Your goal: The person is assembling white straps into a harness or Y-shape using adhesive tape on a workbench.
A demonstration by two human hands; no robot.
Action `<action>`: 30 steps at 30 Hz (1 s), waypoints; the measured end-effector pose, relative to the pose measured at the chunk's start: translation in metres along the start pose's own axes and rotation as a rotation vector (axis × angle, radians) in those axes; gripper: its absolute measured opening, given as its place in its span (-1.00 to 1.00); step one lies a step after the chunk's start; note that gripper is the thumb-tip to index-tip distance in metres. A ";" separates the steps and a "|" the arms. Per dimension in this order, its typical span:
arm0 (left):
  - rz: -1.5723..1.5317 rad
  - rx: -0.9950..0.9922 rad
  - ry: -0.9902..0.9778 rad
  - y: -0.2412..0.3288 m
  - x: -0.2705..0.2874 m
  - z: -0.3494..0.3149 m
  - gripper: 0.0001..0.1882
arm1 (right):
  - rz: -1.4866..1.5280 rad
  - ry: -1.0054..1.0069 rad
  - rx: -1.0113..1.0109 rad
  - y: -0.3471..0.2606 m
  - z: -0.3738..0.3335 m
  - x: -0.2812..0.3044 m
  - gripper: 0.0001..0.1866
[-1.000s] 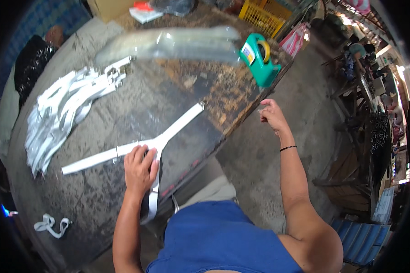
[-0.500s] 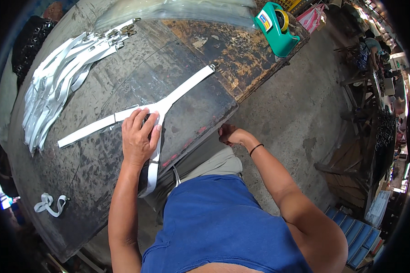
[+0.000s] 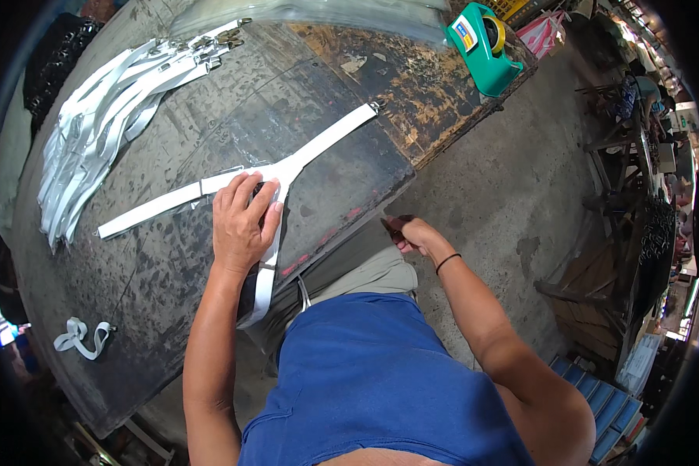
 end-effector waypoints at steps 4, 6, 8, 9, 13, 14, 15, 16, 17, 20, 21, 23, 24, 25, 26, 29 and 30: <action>0.006 -0.002 0.001 -0.001 0.000 -0.001 -0.65 | 0.174 -0.024 -0.068 0.016 -0.014 0.004 -0.38; 0.005 0.006 -0.010 0.001 0.001 -0.001 -0.65 | 0.304 -0.038 -0.092 0.013 -0.025 0.004 -0.37; 0.007 0.015 -0.020 0.000 0.001 -0.001 -0.65 | 0.270 -0.006 -0.094 0.010 -0.029 0.003 -0.39; 0.002 0.004 -0.006 0.000 0.000 -0.002 -0.65 | 0.237 0.027 -0.095 0.009 -0.031 0.004 -0.42; -0.003 -0.002 0.008 0.002 0.001 0.000 -0.65 | 0.031 0.043 0.007 -0.004 -0.040 -0.001 -0.60; -0.004 0.000 0.008 0.002 0.001 0.000 -0.65 | 0.073 0.059 0.029 -0.005 -0.040 -0.002 -0.71; -0.005 -0.003 0.011 0.002 0.001 0.000 -0.65 | 0.115 0.075 0.051 -0.005 -0.040 -0.002 -0.81; -0.007 -0.006 0.015 0.002 0.001 0.001 -0.65 | 0.113 0.075 0.052 -0.004 -0.039 -0.002 -0.81; -0.007 -0.004 0.017 0.001 0.001 0.002 -0.65 | 0.160 0.084 0.093 -0.006 -0.038 -0.001 -0.86; -0.006 -0.012 0.024 0.001 0.000 0.003 -0.65 | 0.208 0.129 0.235 -0.003 -0.033 0.004 -0.92; -0.004 -0.010 0.023 0.000 0.001 0.002 -0.66 | 0.209 0.159 0.339 -0.008 -0.033 0.008 -0.92; 0.020 0.006 0.030 -0.005 0.006 0.000 -0.66 | 0.096 0.144 0.487 -0.040 -0.060 0.014 -0.91; 0.009 -0.005 0.029 -0.004 0.007 -0.001 -0.66 | -0.008 0.140 0.632 -0.066 -0.082 0.018 -0.90; 0.005 -0.015 0.029 -0.003 0.009 -0.001 -0.66 | -0.065 0.117 0.761 -0.090 -0.101 0.021 -0.89; 0.002 0.005 0.006 -0.004 0.009 -0.002 -0.65 | -0.121 0.088 0.895 -0.117 -0.122 0.022 -0.89; -0.043 -0.022 0.020 0.000 0.004 0.000 -0.66 | -0.198 -0.007 0.992 -0.186 -0.168 0.027 -0.87; -0.045 -0.028 0.021 0.002 0.002 0.002 -0.66 | -0.272 -0.039 1.070 -0.209 -0.179 0.023 -0.87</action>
Point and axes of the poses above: each hand's wrist, its own z-axis towards the middle knuckle, its own x-axis out of the back of the hand, y = z × x, the point moved 8 cm from there along z, towards the middle knuckle, and after that the axes turned 9 degrees about y, right-handed, at the moved point
